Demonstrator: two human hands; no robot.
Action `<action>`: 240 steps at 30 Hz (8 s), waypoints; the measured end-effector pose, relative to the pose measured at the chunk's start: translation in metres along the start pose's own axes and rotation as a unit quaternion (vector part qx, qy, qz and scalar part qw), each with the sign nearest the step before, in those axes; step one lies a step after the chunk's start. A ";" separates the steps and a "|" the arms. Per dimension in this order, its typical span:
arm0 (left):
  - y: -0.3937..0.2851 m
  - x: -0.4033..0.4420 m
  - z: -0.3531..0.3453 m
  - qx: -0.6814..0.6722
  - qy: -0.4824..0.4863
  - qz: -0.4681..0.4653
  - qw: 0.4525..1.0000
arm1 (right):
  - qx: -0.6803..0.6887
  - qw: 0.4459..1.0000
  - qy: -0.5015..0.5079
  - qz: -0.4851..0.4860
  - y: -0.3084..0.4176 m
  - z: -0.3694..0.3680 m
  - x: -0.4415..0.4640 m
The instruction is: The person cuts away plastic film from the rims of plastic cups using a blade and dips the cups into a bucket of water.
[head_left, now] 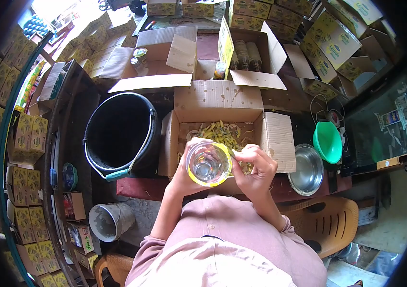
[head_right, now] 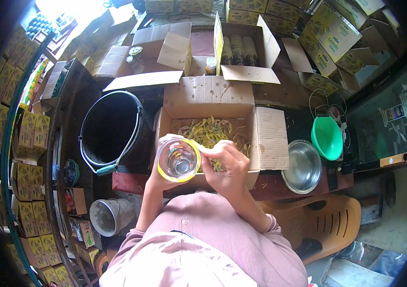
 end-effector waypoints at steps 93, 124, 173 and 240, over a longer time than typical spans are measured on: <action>0.019 -0.005 -0.023 -0.078 0.141 0.029 0.987 | 0.023 0.996 0.023 -0.078 -0.028 -0.007 -0.008; 0.019 0.001 -0.024 -0.008 0.195 -0.010 0.981 | 0.030 0.994 0.007 -0.103 -0.022 -0.006 -0.006; 0.085 -0.051 0.178 -0.755 -0.398 -0.108 0.510 | -0.109 0.937 0.212 -0.254 -0.159 -0.001 -0.069; 0.375 0.315 -0.041 0.640 0.455 0.248 0.567 | -0.077 0.915 0.215 -0.332 -0.244 -0.006 -0.037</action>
Point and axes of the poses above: each hand's wrist, its own x-axis towards the middle knuckle, its own z-axis out of the back of the hand, y = z × x, the point moved 10 cm from there along x, towards the middle knuckle, and after that the axes turned 3 degrees about y, right-handed, at the moved point
